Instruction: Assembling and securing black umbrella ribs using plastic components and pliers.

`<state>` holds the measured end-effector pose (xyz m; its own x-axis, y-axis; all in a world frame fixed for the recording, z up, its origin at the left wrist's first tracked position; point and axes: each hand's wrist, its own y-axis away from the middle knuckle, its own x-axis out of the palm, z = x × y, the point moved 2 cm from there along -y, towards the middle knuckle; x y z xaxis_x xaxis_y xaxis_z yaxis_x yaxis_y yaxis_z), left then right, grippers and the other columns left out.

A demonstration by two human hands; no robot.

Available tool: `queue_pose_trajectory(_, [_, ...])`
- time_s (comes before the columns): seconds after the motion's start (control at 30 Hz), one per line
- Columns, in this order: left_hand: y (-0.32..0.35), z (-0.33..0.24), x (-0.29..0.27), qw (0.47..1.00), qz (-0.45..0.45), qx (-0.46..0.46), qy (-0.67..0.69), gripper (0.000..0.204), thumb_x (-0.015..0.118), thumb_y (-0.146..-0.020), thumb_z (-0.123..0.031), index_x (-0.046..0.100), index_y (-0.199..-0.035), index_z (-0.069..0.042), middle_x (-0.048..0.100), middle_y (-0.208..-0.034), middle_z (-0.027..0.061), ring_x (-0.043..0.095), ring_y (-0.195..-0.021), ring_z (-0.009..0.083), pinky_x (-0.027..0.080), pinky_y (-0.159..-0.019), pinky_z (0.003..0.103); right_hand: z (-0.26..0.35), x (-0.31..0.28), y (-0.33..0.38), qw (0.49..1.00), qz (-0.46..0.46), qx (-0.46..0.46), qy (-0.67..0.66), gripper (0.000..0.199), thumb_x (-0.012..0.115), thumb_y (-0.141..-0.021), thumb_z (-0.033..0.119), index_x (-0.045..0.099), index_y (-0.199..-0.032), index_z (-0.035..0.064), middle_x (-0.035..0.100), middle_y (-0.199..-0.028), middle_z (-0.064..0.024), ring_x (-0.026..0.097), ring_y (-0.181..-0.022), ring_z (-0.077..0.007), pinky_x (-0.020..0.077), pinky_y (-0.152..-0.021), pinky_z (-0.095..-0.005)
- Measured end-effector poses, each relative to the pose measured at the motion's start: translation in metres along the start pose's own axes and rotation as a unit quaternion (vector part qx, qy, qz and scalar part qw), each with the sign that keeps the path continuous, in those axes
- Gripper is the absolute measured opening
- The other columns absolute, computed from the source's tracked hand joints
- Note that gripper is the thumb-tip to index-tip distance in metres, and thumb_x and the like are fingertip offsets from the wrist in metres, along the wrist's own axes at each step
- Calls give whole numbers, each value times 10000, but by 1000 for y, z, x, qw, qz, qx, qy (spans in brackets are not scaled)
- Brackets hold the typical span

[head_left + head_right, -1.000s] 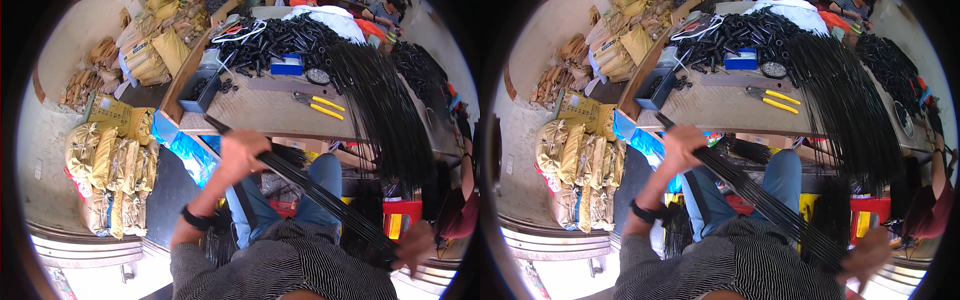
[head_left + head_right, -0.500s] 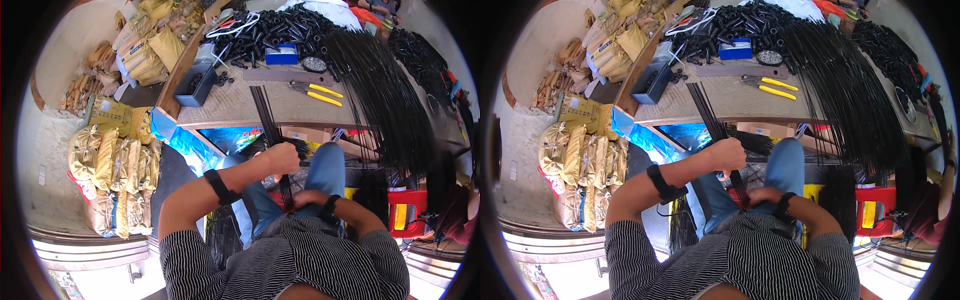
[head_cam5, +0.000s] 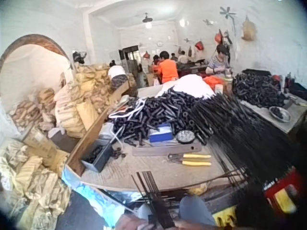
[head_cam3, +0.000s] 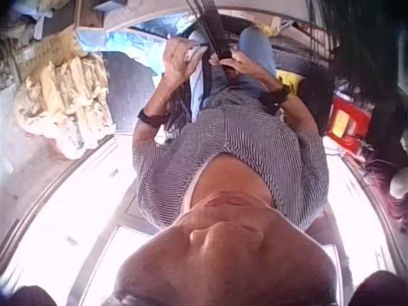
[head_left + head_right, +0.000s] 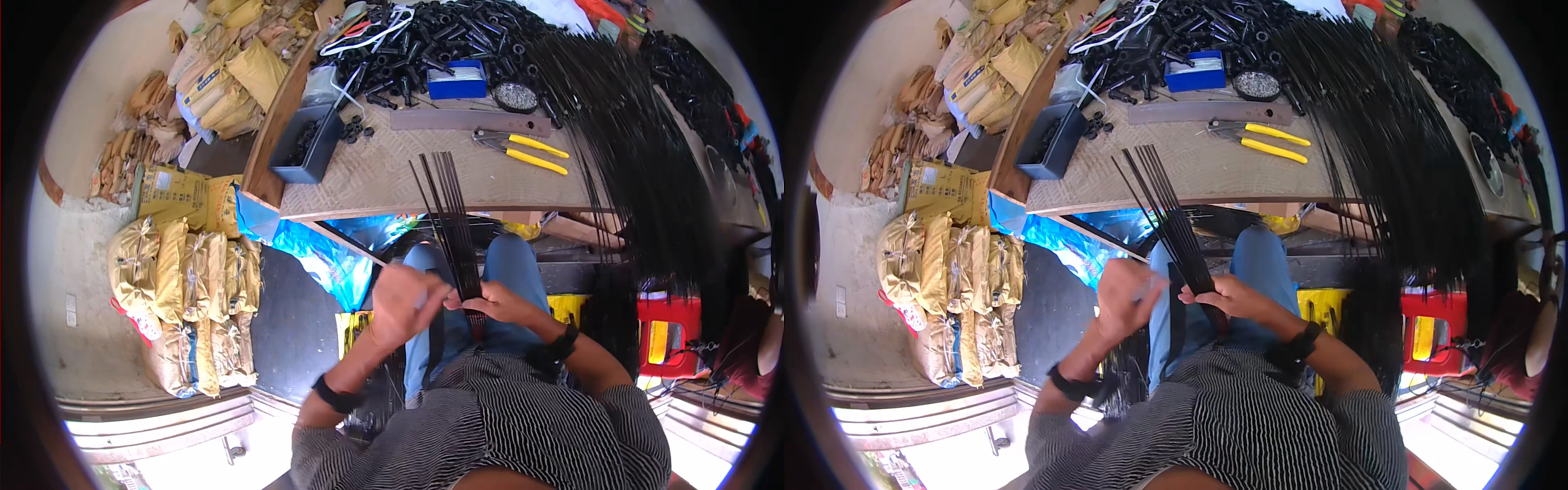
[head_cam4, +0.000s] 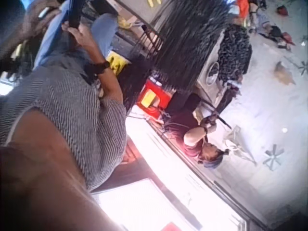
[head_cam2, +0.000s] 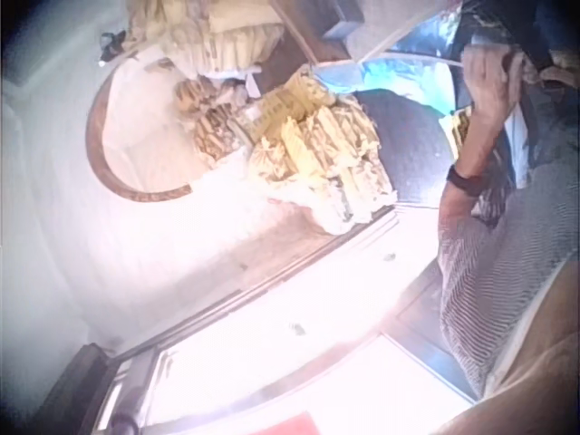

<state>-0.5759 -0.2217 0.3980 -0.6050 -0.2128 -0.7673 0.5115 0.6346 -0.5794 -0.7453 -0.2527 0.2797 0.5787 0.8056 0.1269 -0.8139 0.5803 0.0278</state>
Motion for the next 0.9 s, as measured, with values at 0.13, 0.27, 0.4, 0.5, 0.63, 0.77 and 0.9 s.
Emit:
queue_pose_trajectory(0.13, [-6, 8, 23, 832, -182, -312, 421, 350, 531, -872, -258, 519, -1081, 23, 578, -845, 78, 552, -788, 155, 456, -684, 287, 20, 2, -6, 998, 59, 24, 13, 290, 507, -874, 114, 528, -1139, -3, 614, -1059, -112, 577, -993, -178, 430, -872, -300])
queue_pose_trajectory(0.27, [-15, -7, 46, 741, -202, -312, 559, 382, 393, -925, -348, 528, -976, 5, 536, -706, 23, 502, -613, 90, 421, -566, 229, 78, -15, -3, 917, 141, 121, 354, 316, 496, -883, 114, 497, -1179, 4, 615, -1033, -142, 580, -987, -157, 439, -860, -294])
queue_pose_trajectory(0.4, [-22, -6, 49, 708, -171, -272, 629, 780, 300, -764, -738, 485, -965, -8, 522, -706, 18, 487, -593, 83, 401, -527, 209, 167, -45, -28, 971, -106, -160, 139, 284, 427, -918, 120, 521, -1160, 4, 605, -1073, -122, 561, -1022, -170, 440, -862, -292])
queue_pose_trajectory(0.5, [-35, -5, 52, 668, -155, -268, 676, 987, 181, -596, -879, 467, -985, -19, 513, -722, 17, 476, -583, 74, 389, -504, 198, 212, -36, -43, 965, 61, -202, 155, 269, 440, -913, 128, 555, -1116, -5, 599, -1087, -117, 553, -1042, -172, 431, -873, -286])
queue_pose_trajectory(0.63, [-34, 11, 59, 704, -112, -370, 595, 550, 386, -875, -545, 466, -984, -12, 506, -724, 34, 497, -565, 92, 401, -500, 202, 202, -42, -55, 966, 89, -239, 35, 249, 504, -883, 139, 578, -1062, -17, 615, -1040, -105, 592, -926, -153, 461, -794, -277])
queue_pose_trajectory(0.77, [-37, 20, 56, 670, -109, -431, 594, 244, 424, -926, -193, 482, -1036, 17, 596, -880, 131, 613, -749, 197, 501, -639, 278, 148, -52, -41, 944, -190, -108, 247, 181, 583, -826, 132, 588, -927, -18, 638, -829, -95, 586, -706, -118, 465, -639, -264])
queue_pose_trajectory(0.9, [-29, 19, 56, 575, -139, -413, 693, 326, 447, -909, -141, 441, -1195, 14, 563, -1082, 174, 575, -989, 270, 463, -867, 377, 142, -51, -38, 943, -249, -42, 217, 138, 605, -797, 118, 581, -835, -12, 623, -695, -86, 575, -647, -99, 453, -591, -245])
